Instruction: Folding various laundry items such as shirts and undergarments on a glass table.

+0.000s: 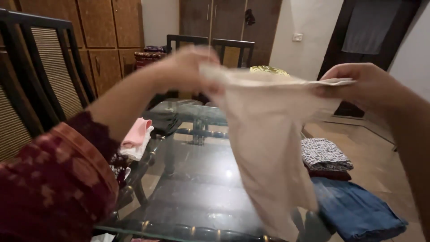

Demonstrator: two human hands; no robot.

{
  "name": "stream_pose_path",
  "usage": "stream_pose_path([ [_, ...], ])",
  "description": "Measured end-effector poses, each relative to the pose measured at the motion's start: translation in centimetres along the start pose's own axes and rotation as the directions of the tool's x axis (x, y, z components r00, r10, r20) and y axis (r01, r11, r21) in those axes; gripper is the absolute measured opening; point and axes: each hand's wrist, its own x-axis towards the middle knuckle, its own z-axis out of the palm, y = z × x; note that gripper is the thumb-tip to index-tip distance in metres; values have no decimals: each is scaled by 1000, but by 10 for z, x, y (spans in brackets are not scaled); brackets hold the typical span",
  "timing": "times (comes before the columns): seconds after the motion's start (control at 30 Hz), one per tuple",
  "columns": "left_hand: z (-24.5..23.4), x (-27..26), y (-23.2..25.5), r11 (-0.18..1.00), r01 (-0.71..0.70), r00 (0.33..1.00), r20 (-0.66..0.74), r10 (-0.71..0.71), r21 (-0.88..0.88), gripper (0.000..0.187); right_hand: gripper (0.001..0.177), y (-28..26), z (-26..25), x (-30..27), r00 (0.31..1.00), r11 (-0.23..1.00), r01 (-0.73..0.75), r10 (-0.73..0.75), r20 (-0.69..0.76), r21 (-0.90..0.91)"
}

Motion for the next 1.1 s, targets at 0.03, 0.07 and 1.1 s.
stream_pose_path([
  [0.03, -2, 9, -7, 1000, 2, 1000, 1, -2, 2, 59, 25, 20, -4, 9, 1000, 1000, 0, 0, 2, 3],
  [0.07, -4, 19, -15, 963, -200, 971, -165, 170, -182, 71, 22, 40, -8, 18, 997, 969, 67, -77, 30, 237],
  [1.1, 88, 91, -86, 945, -143, 989, -23, 143, -293, 47, 27, 187, 136, 141, 969, 873, -197, 106, 222, 447],
])
